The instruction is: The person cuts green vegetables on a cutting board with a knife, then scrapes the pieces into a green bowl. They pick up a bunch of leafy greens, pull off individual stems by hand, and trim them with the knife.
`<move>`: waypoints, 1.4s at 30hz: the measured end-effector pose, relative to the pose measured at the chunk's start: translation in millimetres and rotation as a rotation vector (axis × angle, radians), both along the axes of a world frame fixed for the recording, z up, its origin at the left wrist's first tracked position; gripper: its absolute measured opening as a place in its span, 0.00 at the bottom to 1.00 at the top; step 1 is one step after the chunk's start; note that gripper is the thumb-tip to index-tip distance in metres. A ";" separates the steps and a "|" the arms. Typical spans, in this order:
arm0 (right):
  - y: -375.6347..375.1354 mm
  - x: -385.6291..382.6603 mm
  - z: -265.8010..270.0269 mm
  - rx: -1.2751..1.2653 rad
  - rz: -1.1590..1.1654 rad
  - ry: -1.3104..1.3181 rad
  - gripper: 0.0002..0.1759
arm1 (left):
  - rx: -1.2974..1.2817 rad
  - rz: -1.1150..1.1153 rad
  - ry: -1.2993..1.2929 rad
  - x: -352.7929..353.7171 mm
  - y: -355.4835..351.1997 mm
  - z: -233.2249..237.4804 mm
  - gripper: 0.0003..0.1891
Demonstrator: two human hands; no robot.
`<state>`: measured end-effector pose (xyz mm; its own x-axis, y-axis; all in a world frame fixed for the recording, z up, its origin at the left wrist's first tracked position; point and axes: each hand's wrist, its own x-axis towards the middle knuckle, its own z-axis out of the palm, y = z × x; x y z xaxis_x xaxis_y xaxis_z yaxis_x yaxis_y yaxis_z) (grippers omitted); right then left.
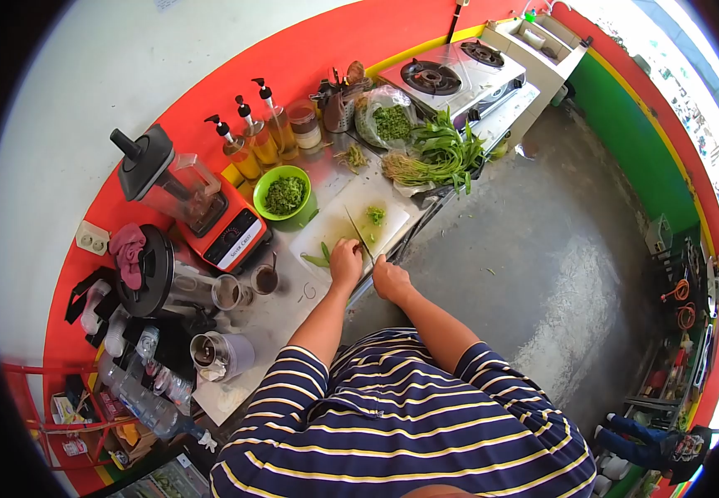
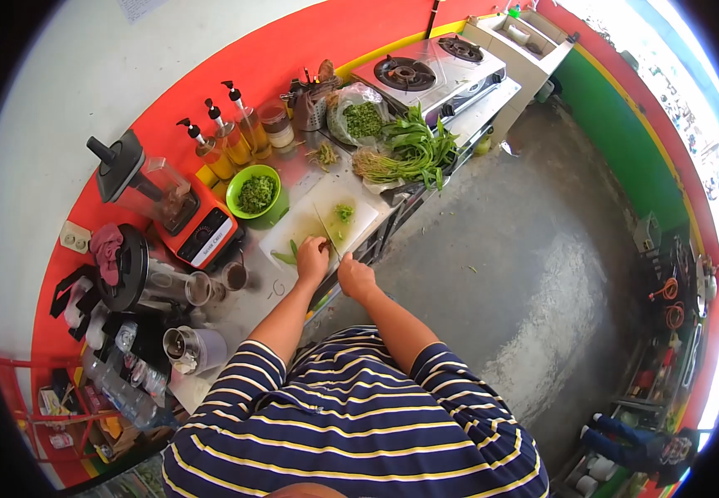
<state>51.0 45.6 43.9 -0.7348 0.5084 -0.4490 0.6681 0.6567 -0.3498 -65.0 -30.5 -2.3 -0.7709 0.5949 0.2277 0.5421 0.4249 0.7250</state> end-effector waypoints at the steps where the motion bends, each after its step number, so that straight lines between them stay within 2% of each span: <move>1: 2.8 -0.7 1.1 -0.002 0.024 0.000 0.16 | -0.007 -0.001 0.027 1.4 0.1 1.1 0.06; 5: 3.5 -1.4 7.7 0.018 0.055 0.000 0.17 | -0.033 0.002 0.015 3.9 -0.7 0.9 0.06; 11: 6.5 -1.2 -6.6 -0.036 -0.036 0.011 0.16 | -0.006 0.055 0.027 6.9 -2.3 -0.2 0.06; 14: 25.6 -6.6 0.6 -0.025 0.067 -0.043 0.17 | -0.010 0.055 0.035 4.8 -4.3 1.2 0.06; 21: 39.8 13.8 -7.8 -0.098 0.124 -0.005 0.22 | -0.018 0.154 -0.162 5.6 1.1 7.2 0.03; 25: 71.0 6.2 -2.9 -0.065 0.240 -0.013 0.22 | -0.112 0.116 -0.137 -0.6 1.2 9.7 0.04; 33: 108.1 -17.0 -7.7 -0.035 0.289 0.121 0.21 | -0.264 0.161 -0.069 -1.1 17.6 14.3 0.05; 37: 109.9 -20.7 -7.7 -0.081 0.433 0.202 0.19 | -0.285 0.221 0.038 7.0 26.2 11.7 0.04; 42: 98.8 -20.0 -8.7 -0.056 0.501 0.140 0.17 | -0.277 0.297 0.073 17.9 30.3 14.2 0.06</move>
<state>31.0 144.4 35.2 -0.9367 0.0567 -0.3455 0.2207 0.8617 -0.4569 -47.2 -0.2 11.9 -0.9061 0.3950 0.1512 0.4122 0.7443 0.5255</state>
